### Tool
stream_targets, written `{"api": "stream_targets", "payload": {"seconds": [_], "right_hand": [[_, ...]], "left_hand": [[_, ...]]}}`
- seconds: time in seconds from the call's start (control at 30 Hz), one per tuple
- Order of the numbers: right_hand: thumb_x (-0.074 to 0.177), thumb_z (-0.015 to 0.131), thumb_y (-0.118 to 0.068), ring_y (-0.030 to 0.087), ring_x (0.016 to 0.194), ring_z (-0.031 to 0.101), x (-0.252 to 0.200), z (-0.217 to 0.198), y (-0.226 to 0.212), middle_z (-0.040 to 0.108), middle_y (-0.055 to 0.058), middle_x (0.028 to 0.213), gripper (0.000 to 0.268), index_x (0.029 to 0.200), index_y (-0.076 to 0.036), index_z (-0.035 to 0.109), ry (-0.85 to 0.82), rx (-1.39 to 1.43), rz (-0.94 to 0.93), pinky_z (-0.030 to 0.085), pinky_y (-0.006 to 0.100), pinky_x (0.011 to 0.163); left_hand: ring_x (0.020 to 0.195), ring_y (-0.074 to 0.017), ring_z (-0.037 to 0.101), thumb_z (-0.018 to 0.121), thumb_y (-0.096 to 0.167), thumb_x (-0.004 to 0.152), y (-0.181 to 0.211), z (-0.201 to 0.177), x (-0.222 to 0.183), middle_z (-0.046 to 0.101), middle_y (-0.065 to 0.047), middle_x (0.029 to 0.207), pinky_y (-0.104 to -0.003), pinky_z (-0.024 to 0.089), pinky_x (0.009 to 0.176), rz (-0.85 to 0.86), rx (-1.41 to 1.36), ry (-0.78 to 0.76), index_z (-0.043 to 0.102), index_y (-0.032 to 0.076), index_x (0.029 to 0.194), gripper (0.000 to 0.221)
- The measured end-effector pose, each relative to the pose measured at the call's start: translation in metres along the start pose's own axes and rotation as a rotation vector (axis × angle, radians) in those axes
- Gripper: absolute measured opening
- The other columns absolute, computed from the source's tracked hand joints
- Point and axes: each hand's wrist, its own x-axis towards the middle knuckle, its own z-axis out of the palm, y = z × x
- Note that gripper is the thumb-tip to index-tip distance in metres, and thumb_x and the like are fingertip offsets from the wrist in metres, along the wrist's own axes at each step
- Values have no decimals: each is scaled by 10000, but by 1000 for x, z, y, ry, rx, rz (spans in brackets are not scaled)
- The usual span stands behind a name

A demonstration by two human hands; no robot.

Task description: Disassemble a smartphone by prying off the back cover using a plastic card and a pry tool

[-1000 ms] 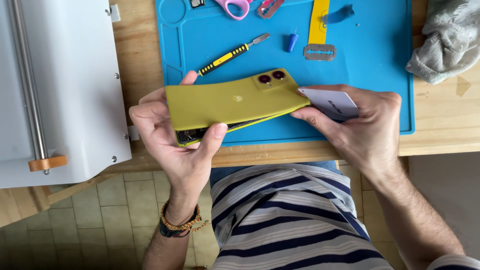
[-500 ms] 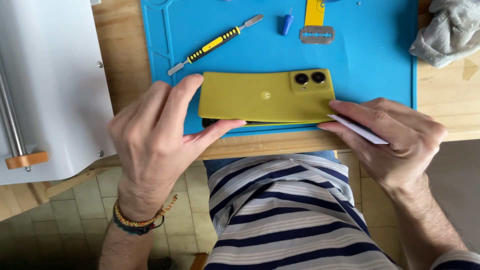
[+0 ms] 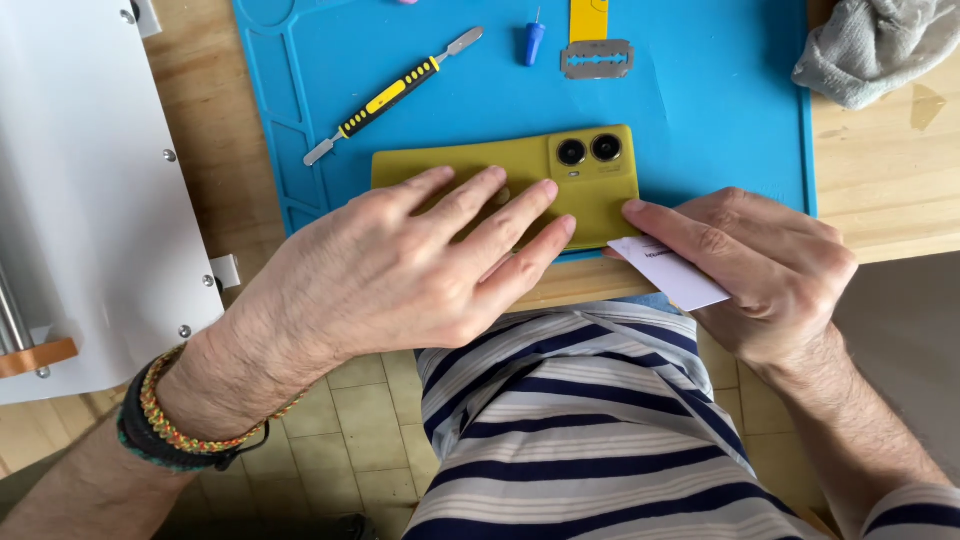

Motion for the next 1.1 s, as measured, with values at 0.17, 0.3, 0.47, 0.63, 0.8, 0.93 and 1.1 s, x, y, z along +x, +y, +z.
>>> {"api": "stream_targets", "payload": {"seconds": [0.17,0.3,0.47,0.63,0.8,0.93,1.1], "right_hand": [[1035,735,-34,351,824,758,1,2,2,806,253,1034,268,1174,193,760,22,33,-31,624,411,743],[1030,731,-56,338,785,749,2,2,3,800,249,979,288,1182,189,752,32,49,-55,616,396,699],[1041,704,-53,345,760,747,4,2,4,783,232,907,283,1177,191,750,27,49,-79,623,401,688],[1027,702,-49,355,781,761,4,2,3,783,242,923,274,1157,187,748,23,83,-64,628,406,697],[1021,745,-53,348,781,759,3,3,4,787,240,934,275,1171,177,752,8,62,-70,624,408,700],[1008,784,-35,306,766,737,6,2,0,800,209,973,274,1178,178,756,8,63,-41,600,374,672],[982,840,-71,289,741,714,9,1,-9,797,221,999,293,1145,166,783,26,51,19,568,348,629]], "left_hand": [[1162,-222,757,579,270,1163,-1,10,6,742,-106,1351,-334,668,942,53,-40,64,679,137,1428,314],[1162,-179,744,617,262,1148,-5,10,10,747,-69,1356,-285,653,857,79,-2,36,685,119,1411,307],[1046,-163,708,643,222,1122,-6,8,14,752,-19,1261,-330,607,953,41,40,55,746,126,1312,236],[1057,-188,706,540,234,1152,-2,18,12,726,-64,1301,-282,626,828,53,48,151,754,114,1309,290],[1052,-199,701,557,196,1138,6,18,12,715,-48,1278,-310,634,912,-9,65,140,751,119,1289,257],[950,-193,670,596,167,1134,11,24,14,732,-5,1212,-316,655,893,-138,-45,217,770,124,1282,232],[895,-172,658,651,114,1126,19,27,19,699,-1,1072,-343,637,1012,-203,-53,257,790,117,1198,156]]}}
